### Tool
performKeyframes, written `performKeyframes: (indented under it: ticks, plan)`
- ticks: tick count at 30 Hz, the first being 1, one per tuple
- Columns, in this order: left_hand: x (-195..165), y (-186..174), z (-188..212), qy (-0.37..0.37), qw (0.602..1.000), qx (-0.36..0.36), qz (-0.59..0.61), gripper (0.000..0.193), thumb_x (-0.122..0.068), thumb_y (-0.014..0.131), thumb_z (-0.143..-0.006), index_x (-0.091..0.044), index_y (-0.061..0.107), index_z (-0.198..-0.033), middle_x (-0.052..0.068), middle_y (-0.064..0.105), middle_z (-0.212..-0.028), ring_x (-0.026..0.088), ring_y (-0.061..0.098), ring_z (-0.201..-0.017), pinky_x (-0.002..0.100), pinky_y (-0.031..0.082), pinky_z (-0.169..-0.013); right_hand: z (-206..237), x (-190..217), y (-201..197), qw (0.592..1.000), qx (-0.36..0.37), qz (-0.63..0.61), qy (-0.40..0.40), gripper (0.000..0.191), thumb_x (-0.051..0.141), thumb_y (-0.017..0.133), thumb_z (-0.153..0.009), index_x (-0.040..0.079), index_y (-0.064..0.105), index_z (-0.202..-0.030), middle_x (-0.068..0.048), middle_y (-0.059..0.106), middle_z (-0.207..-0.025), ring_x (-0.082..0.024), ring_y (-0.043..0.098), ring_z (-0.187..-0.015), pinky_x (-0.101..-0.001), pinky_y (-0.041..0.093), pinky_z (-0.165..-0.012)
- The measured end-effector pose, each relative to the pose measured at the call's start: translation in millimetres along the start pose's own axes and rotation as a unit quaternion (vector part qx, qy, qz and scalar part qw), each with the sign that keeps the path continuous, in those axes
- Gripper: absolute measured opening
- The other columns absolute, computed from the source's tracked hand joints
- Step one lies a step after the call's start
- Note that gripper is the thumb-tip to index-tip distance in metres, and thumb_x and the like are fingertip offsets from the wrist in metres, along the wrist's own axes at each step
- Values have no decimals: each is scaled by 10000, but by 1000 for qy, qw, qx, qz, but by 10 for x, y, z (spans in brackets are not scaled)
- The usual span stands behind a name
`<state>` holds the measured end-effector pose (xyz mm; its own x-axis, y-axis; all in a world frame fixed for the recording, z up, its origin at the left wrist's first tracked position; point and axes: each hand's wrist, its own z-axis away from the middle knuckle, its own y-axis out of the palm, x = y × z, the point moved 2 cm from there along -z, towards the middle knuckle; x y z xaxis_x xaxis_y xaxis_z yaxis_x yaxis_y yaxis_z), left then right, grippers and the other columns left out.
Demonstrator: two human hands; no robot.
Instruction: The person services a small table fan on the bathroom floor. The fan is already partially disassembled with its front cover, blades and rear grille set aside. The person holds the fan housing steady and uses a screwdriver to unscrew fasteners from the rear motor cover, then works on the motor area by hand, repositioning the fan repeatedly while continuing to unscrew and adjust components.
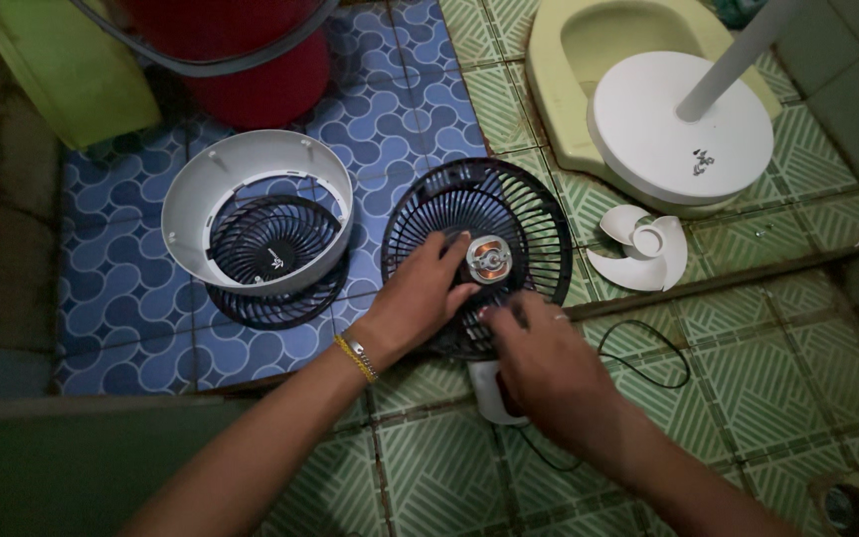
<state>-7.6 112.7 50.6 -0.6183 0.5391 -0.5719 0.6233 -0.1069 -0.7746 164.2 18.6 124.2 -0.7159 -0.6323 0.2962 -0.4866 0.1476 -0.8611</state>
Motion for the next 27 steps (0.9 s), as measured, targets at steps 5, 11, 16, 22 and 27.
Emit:
performKeyframes:
  ticks: [5, 11, 16, 22, 27]
  plan:
    - [0, 16, -3, -1, 1000, -2, -12, 674, -203, 775, -851, 9, 491, -1424, 233, 555, -1186, 433, 596, -1071, 481, 505, -916, 47, -82, 113, 969, 102, -3, 223, 290, 306, 632, -989, 99, 549, -1174, -186, 536, -1028, -395, 663, -713, -489, 549, -575]
    - [2, 21, -6, 5, 1000, -3, -2, 673, -198, 775, -850, 19, 489, -1420, 237, 557, -1198, 437, 596, -1076, 483, 504, -908, 6, 18, 89, 995, 21, -24, 97, 335, 237, 630, -906, 75, 549, -1189, -214, 549, -1011, -432, 663, -748, -502, 548, -570]
    - [9, 30, -6, 6, 1000, -1, -12, 669, -200, 774, -851, 27, 495, -1415, 248, 558, -1194, 440, 600, -1070, 481, 506, -921, -2, -98, 119, 932, 200, 23, 300, 364, 417, 577, -1013, 116, 543, -1216, -168, 605, -997, -424, 676, -811, -531, 548, -654]
    - [11, 40, -26, 15, 1000, -4, -10, 665, -195, 773, -855, 32, 497, -1415, 260, 557, -1185, 450, 603, -1059, 483, 507, -912, 41, 35, 42, 998, 6, -24, 59, 374, 180, 599, -894, 79, 543, -1249, -252, 558, -1061, -473, 657, -818, -526, 550, -617]
    - [-1, 34, -40, 9, 1000, 5, -14, 657, -197, 772, -856, 28, 500, -1411, 260, 557, -1179, 450, 605, -1050, 486, 508, -905, 56, -112, 131, 928, 232, 38, 290, 291, 373, 521, -1055, 169, 557, -1259, -166, 580, -1097, -427, 673, -881, -551, 548, -746]
